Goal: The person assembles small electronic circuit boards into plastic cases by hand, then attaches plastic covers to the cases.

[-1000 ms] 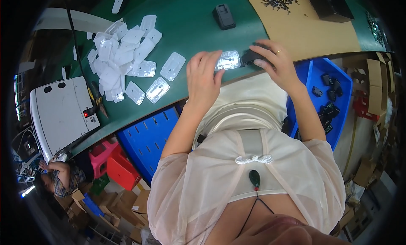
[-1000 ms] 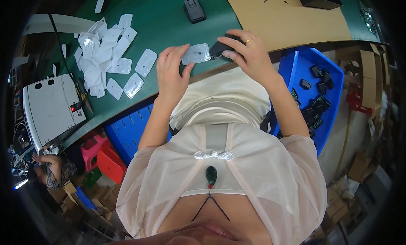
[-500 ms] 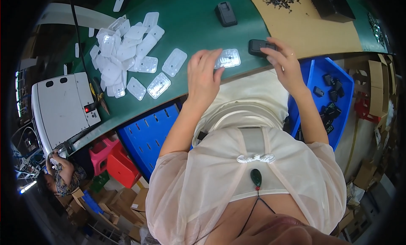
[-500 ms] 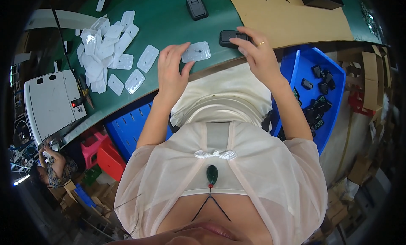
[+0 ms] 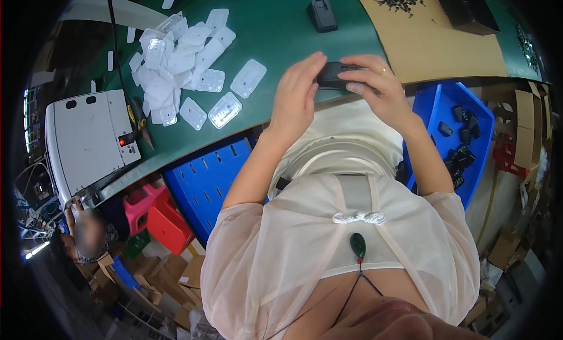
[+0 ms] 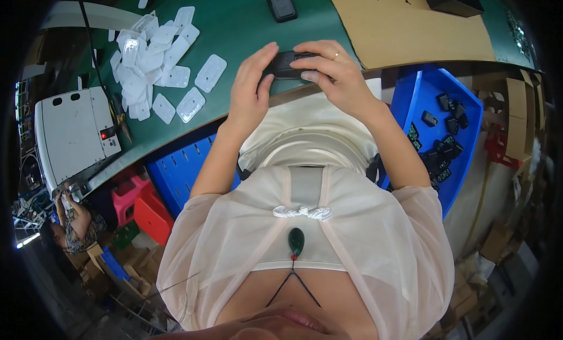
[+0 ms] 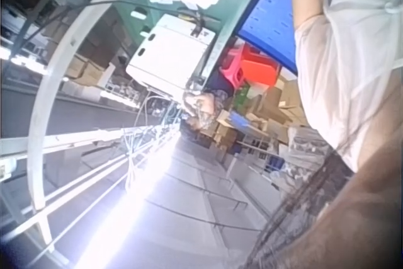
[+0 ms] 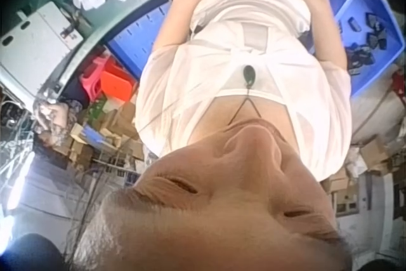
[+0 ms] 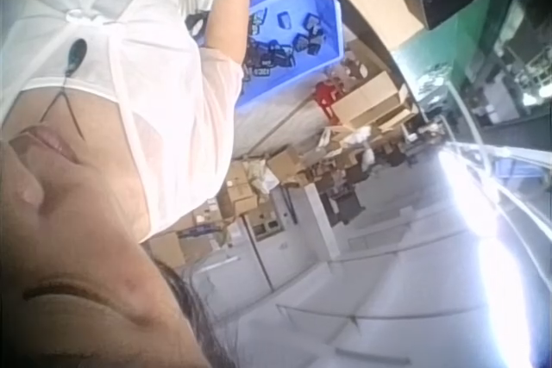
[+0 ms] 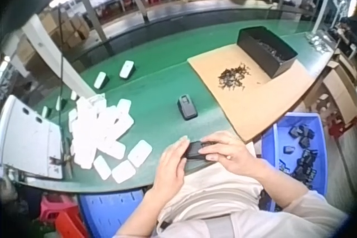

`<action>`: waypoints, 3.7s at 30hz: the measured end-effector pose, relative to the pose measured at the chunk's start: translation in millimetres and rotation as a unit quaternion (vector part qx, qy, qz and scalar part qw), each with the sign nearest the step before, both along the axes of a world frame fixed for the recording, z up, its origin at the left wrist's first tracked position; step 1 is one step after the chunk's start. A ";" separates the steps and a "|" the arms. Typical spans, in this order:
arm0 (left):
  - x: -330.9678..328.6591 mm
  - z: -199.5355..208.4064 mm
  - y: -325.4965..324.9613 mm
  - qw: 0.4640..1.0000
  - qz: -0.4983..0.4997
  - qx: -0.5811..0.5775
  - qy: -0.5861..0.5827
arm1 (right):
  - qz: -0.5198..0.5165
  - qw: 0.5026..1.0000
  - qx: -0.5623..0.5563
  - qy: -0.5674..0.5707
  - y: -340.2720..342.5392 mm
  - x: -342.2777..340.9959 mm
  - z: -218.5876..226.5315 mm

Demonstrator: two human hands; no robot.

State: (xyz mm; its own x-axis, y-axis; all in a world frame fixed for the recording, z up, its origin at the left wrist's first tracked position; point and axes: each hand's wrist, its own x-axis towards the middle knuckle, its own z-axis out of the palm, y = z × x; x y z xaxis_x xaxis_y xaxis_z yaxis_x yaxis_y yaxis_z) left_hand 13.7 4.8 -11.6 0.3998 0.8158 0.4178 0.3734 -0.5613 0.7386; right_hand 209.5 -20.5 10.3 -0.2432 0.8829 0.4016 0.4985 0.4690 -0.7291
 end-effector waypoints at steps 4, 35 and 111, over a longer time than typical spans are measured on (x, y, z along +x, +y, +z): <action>-5.8 -5.8 1.2 0.998 -0.027 0.036 0.035 | 0.023 1.000 -0.001 -0.019 1.6 -2.2 -3.0; 12.6 -18.0 306.1 0.961 0.139 -0.208 -0.115 | -0.245 0.956 0.112 -0.115 24.1 21.9 -37.1; 40.6 23.8 6.9 0.971 -0.009 -0.210 -0.111 | -0.226 0.949 -0.117 0.189 34.9 58.8 -21.1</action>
